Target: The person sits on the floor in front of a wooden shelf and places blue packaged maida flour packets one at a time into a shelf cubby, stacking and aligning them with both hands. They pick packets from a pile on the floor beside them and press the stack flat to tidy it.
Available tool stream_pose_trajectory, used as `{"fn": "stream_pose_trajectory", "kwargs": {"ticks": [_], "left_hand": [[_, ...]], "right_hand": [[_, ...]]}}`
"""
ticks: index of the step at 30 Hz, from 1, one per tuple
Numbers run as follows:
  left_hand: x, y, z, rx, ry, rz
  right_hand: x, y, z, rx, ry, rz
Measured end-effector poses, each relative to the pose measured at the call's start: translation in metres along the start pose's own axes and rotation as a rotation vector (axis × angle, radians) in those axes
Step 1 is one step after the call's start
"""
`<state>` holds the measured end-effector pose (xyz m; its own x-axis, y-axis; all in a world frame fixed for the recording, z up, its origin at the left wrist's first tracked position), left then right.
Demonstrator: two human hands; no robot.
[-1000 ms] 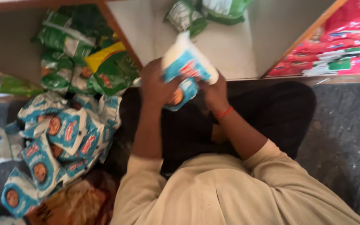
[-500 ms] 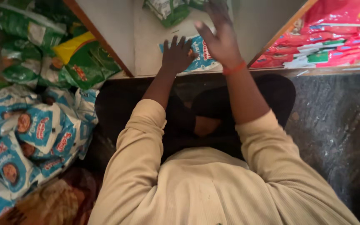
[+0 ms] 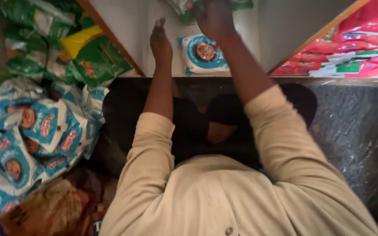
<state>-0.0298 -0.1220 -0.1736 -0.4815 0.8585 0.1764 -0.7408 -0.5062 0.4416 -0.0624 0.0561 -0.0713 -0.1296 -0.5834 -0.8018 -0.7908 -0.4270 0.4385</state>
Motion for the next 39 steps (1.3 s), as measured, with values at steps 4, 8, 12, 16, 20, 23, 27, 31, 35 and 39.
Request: {"fn": "stream_pose_trajectory", "kwargs": {"ticks": [4,8,12,16,20,23,27,31,35,39], "left_hand": [[0.009,0.009,0.018,0.096,-0.005,-0.005],[0.011,0.002,0.007,-0.139,-0.013,0.001],[0.019,-0.005,-0.004,-0.129,0.126,-0.107],[0.053,-0.026,-0.008,0.050,0.468,-0.434],[0.078,-0.065,-0.023,-0.146,0.700,-0.753],[0.077,-0.081,-0.019,-0.011,0.829,-0.752],[0.074,-0.093,-0.018,0.168,0.998,-0.843],[0.073,-0.095,-0.008,0.447,1.157,-0.686],[0.071,-0.102,-0.008,0.291,1.113,-0.677],[0.070,-0.108,-0.007,0.281,1.100,-0.649]], "right_hand": [[0.051,-0.053,-0.050,-0.357,-0.351,0.013],[0.092,-0.043,-0.014,-0.036,-0.222,-0.497],[0.077,-0.051,0.007,-0.059,-0.336,-0.078],[0.090,-0.090,0.017,-0.015,-0.443,-0.064],[0.095,-0.108,0.013,0.064,-0.532,-0.095],[0.089,-0.115,0.015,0.039,-0.430,-0.254],[0.064,-0.121,0.034,0.052,-0.283,-0.526],[0.020,-0.120,0.036,-0.013,-0.486,0.180],[0.044,-0.132,0.045,0.051,-0.462,-0.039],[0.052,-0.137,0.053,0.039,-0.485,-0.007]]}}
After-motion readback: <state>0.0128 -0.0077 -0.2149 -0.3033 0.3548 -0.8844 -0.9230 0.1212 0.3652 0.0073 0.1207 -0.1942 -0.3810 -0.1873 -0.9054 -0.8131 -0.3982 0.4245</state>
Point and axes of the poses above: each hand's wrist, its own y-axis towards the middle knuckle, its own x-axis out of the palm, z = x × y, the point moved 5 cm from there along y, towards the middle knuckle, and after that the axes turned 8 degrees about -y, right-handed, at the moved point
